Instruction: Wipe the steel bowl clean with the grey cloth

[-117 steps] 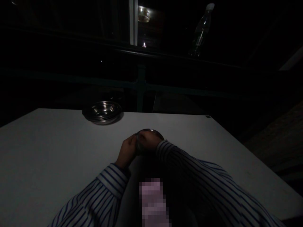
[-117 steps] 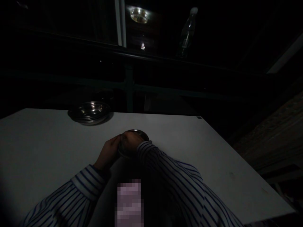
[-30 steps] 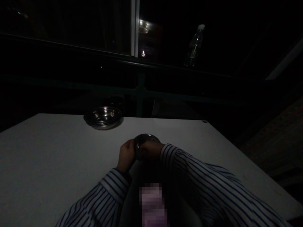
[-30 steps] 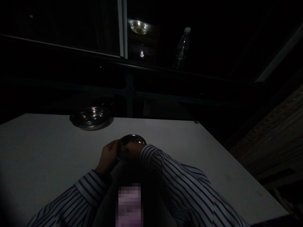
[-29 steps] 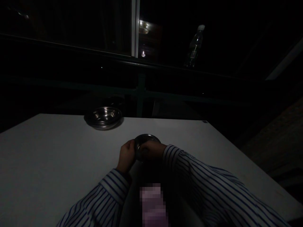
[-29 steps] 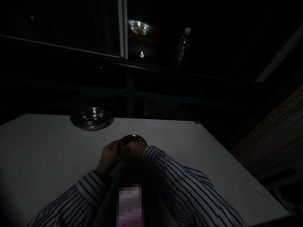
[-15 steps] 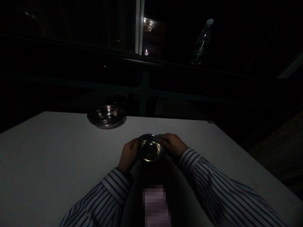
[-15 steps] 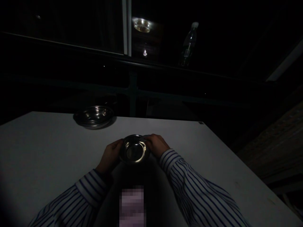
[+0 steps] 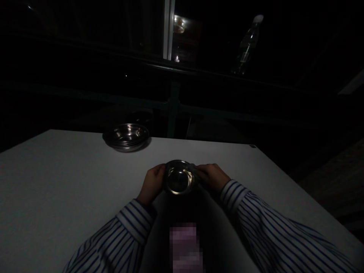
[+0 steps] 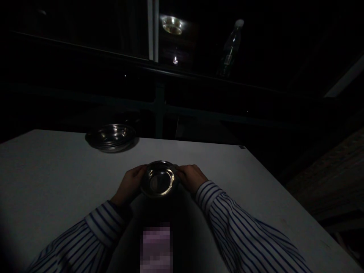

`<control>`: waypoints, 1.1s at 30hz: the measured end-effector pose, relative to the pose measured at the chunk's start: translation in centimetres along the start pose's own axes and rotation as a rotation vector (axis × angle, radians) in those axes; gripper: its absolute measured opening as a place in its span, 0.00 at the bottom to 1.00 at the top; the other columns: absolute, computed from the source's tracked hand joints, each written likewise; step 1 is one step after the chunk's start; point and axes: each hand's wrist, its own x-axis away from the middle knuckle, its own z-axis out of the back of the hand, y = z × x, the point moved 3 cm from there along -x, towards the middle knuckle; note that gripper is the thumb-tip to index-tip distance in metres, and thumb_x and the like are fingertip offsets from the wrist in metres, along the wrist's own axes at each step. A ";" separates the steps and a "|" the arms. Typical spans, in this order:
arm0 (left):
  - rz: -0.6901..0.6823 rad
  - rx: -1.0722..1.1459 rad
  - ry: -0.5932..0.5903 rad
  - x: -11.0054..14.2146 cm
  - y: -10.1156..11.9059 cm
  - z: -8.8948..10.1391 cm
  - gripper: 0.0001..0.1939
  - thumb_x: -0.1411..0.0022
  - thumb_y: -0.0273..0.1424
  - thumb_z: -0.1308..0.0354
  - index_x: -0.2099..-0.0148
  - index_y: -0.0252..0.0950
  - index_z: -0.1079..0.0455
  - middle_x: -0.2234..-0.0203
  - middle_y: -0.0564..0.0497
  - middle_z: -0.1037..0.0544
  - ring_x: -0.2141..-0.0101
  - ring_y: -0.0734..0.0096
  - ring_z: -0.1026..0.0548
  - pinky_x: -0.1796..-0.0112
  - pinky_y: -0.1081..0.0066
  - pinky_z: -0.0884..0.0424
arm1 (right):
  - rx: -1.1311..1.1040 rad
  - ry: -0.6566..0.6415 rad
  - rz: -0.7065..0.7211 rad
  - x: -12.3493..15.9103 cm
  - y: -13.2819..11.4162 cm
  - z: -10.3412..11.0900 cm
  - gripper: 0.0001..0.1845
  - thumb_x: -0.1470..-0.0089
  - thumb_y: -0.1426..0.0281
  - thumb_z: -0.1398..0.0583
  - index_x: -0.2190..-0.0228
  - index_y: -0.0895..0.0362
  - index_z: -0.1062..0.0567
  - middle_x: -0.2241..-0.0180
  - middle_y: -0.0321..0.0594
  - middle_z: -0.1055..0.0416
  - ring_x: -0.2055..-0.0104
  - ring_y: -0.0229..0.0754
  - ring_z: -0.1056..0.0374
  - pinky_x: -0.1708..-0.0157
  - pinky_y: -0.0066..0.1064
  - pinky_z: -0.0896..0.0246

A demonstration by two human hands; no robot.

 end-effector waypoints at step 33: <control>0.005 0.098 0.049 0.1 -0.4 -0.2 0.21 0.48 0.41 0.48 0.61 0.28 0.27 0.69 0.42 0.21 0.66 0.59 0.25 0.64 0.65 0.32 | 0.309 -0.062 0.142 -6.3 -4.1 -0.6 0.14 0.46 0.72 0.51 0.63 0.56 0.26 0.64 0.45 0.29 0.56 0.45 0.39 0.64 0.30 0.44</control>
